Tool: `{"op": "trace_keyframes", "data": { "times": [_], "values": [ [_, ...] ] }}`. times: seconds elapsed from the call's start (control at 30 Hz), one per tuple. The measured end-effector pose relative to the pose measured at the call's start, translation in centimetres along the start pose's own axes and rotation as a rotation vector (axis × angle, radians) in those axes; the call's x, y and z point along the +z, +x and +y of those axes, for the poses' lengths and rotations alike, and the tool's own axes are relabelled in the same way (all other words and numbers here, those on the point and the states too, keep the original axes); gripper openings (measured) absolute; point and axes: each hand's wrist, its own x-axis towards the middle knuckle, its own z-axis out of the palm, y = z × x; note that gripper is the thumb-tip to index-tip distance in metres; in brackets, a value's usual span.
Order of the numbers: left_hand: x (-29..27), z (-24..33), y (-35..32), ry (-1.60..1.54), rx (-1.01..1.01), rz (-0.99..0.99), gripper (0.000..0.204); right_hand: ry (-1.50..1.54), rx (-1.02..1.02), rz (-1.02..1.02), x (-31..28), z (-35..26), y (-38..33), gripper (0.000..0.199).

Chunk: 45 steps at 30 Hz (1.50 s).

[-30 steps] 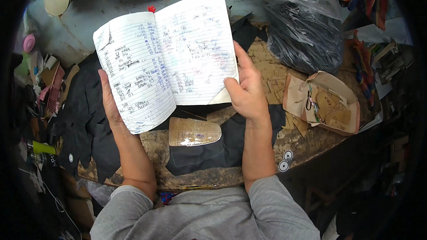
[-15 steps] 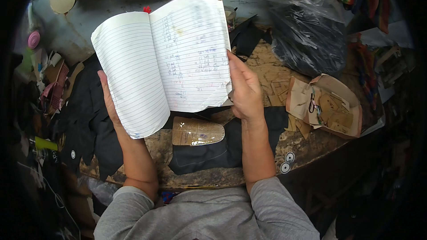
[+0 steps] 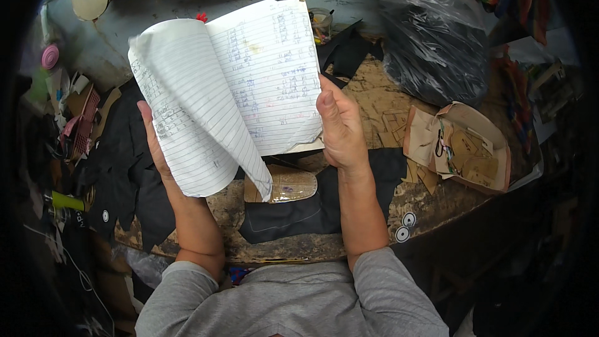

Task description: The person lays out black fabric pieces on a wooden table, places a cardboard pattern on the fabric, and uses a pencil to trace the pattern outline. The person briefly opens a notebook to check notes, then continues tracing additional fabric pieces with different pattern shapes.

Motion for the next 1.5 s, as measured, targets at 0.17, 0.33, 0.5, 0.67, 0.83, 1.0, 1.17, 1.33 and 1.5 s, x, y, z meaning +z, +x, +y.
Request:
{"op": "trace_keyframes", "data": {
  "times": [0.17, 0.33, 0.5, 0.67, 0.83, 1.0, 1.17, 1.33, 1.5],
  "values": [
    [0.2, 0.6, -0.1, 0.038, 0.035, 0.002, 0.062, -0.011, 0.042, 0.001, -0.4, -0.3, -0.2, 0.082],
    [0.4, 0.7, -0.3, 0.108, 0.045, -0.014, 0.063, 0.025, 0.064, -0.018, 0.0, -0.8, -0.3, 0.116],
    [0.1, -0.2, -0.3, 0.104, 0.068, 0.013, 0.062, -0.087, 0.057, 0.051, 1.6, -1.8, -0.8, 0.124],
    [-0.2, 0.0, 0.1, 0.259, 0.106, 0.019, 0.058, -0.120, -0.011, 0.063, 2.9, -2.7, -1.2, 0.118],
    [-0.7, 0.4, 0.1, 0.339, 0.081, 0.003, 0.055, -0.424, -0.070, 0.095, 2.5, -3.3, -1.9, 0.069],
    [-1.0, 1.0, 0.4, 0.375, 0.042, -0.027, 0.058, -0.532, -0.145, 0.184, 1.4, -4.0, -2.5, 0.045],
    [-0.5, 0.8, 0.4, 0.372, 0.101, 0.025, 0.053, -0.542, -0.160, 0.248, 0.2, -4.9, -2.8, 0.046],
    [-0.3, 0.6, 0.6, 0.497, 0.071, 0.127, 0.055, -0.554, -0.155, 0.221, -0.4, -5.8, -3.1, 0.046],
    [-0.7, 0.7, 1.1, 0.455, -0.001, 0.147, 0.056, -0.588, -0.186, 0.225, 0.1, -6.3, -3.4, 0.045]
  ]
}}
